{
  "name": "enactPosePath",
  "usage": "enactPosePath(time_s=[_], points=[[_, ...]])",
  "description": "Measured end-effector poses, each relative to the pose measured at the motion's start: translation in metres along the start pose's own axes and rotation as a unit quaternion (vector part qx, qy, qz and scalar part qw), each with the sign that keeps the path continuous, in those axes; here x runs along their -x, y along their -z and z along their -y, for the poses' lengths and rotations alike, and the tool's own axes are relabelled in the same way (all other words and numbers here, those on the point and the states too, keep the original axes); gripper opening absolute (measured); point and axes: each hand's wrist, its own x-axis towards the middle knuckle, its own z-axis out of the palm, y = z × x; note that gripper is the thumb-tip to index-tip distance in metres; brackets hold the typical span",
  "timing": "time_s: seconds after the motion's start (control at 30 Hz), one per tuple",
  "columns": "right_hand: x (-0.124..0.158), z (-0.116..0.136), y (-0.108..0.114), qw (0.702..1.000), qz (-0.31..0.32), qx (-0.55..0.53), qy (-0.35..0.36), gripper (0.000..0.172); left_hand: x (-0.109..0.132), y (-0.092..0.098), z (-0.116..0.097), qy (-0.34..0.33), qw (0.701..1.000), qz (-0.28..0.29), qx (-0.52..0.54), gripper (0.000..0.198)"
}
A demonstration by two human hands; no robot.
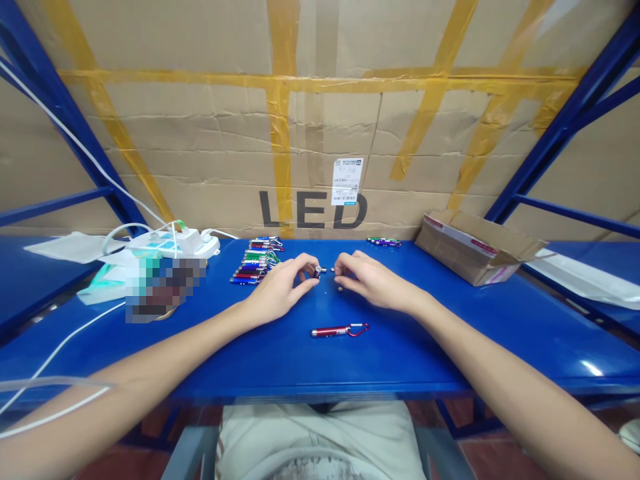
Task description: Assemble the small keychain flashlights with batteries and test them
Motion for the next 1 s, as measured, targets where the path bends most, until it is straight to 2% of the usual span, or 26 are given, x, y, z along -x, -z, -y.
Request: enactPosePath(time_s=[0.17,0.3,0.43,0.57,0.73,0.83,1.0], points=[[-0.002,0.004,0.005,0.999,-0.042,-0.034,-0.007,0.005,-0.001,-0.002,0.004,0.012,0.999,0.002,0.031,0.021],[-0.003,0.006,0.011,0.993,-0.072,-0.092,0.000,0.009,0.000,-0.002,0.006,0.013,0.999,0.003,0.040,0.020],[-0.005,0.003,0.016,0.989,-0.063,-0.136,0.012,0.020,0.000,-0.002,0.005,0.013,0.999,0.003,0.041,0.019],[-0.005,-0.001,0.017,0.990,-0.048,-0.131,0.008,0.020,-0.001,-0.001,0.004,0.013,0.999,-0.001,0.042,0.018],[-0.007,-0.002,0.011,0.977,-0.086,-0.191,-0.032,0.024,-0.002,-0.002,0.006,0.012,0.999,0.008,0.037,0.017],[-0.007,0.003,0.008,0.973,-0.108,-0.204,-0.027,0.022,-0.002,-0.003,0.008,0.003,0.999,0.010,0.033,0.018],[-0.007,0.011,0.007,0.974,-0.097,-0.205,-0.008,0.020,-0.002,-0.002,0.008,-0.012,1.000,0.013,0.015,0.019]])
